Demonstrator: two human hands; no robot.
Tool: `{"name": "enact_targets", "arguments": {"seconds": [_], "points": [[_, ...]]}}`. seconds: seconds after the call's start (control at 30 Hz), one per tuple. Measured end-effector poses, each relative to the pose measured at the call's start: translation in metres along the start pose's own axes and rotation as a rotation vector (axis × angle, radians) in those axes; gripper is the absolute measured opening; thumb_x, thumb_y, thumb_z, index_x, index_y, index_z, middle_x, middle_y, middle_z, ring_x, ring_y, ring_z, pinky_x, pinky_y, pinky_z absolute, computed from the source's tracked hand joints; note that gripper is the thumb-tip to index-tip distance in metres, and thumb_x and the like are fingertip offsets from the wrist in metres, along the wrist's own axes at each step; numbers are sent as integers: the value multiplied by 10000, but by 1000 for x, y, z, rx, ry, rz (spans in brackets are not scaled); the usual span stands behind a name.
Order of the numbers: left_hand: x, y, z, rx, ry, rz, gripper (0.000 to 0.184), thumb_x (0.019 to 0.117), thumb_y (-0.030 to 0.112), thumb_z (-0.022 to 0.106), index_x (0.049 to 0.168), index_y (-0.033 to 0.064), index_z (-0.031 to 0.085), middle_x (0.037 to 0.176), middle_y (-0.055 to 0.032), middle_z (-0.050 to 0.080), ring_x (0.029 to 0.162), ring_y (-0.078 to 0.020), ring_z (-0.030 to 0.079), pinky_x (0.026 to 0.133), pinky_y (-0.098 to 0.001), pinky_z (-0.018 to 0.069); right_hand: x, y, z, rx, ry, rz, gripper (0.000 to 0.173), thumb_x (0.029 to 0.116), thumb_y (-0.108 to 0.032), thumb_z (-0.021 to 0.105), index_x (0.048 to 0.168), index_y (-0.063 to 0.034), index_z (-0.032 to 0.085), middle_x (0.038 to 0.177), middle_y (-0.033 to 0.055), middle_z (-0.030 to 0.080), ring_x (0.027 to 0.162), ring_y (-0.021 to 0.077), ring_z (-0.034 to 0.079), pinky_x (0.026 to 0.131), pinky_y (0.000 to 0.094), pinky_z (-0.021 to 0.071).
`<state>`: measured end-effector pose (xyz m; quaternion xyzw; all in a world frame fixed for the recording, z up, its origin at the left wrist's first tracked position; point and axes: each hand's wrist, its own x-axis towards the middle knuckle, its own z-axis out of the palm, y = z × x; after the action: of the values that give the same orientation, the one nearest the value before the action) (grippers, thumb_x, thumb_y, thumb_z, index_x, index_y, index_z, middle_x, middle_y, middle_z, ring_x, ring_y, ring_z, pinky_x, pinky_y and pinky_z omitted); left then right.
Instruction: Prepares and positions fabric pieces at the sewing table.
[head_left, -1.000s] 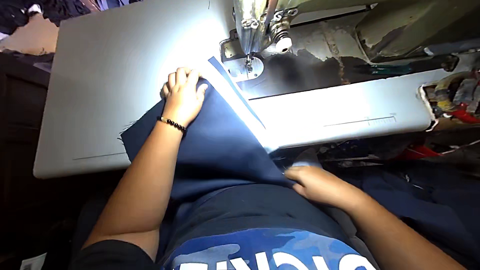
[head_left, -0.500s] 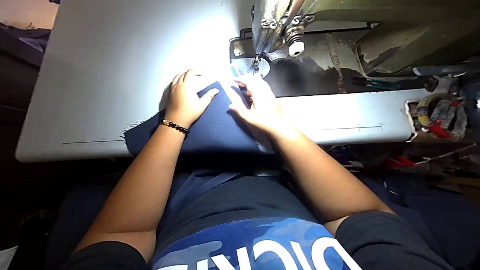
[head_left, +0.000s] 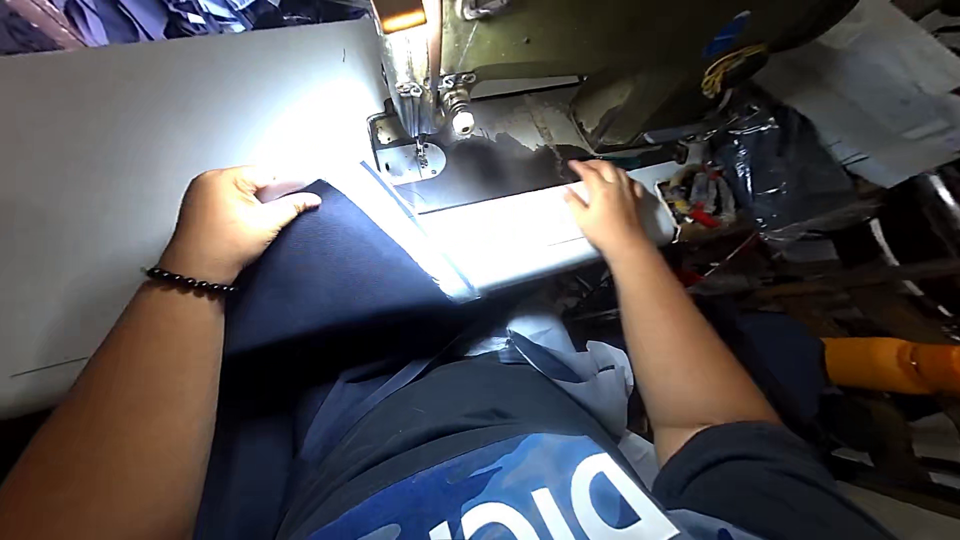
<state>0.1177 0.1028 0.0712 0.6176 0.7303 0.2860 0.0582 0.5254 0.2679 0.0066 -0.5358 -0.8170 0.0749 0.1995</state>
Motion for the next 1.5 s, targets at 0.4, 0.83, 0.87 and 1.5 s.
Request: {"name": "enact_targets", "arguments": {"seconds": [0.4, 0.83, 0.87, 1.5], "points": [[-8, 40, -43, 104, 109, 251, 444, 1007, 352, 637, 965, -89, 658, 931, -215, 660, 834, -220, 599, 783, -397, 484, -40, -136, 33, 699, -323, -299, 731, 750, -393, 889, 1313, -18, 610, 968, 114, 703, 861, 228, 659, 778, 465, 550], [-21, 27, -49, 63, -103, -47, 388, 1076, 326, 524, 857, 21, 619, 676, -37, 539, 556, -99, 520, 548, -331, 472, -105, -95, 23, 406, -224, -432, 235, 952, -212, 654, 783, -58, 708, 815, 89, 630, 879, 305, 633, 858, 628, 422], [-20, 25, -43, 1, -150, -84, 344, 1058, 325, 568, 889, 29, 616, 690, -32, 558, 560, -93, 547, 554, -319, 496, -107, -91, 20, 393, -264, -422, 237, 967, -191, 644, 794, -43, 710, 821, 99, 621, 879, 306, 628, 875, 620, 424], [-32, 16, -13, -201, -177, -116, 206, 1021, 249, 639, 940, 60, 650, 728, 42, 612, 611, 12, 589, 603, -192, 528, -130, -63, 37, 623, -153, -191, 108, 898, -132, 729, 893, -26, 750, 800, 52, 693, 707, 81, 636, 672, 264, 544]]}}
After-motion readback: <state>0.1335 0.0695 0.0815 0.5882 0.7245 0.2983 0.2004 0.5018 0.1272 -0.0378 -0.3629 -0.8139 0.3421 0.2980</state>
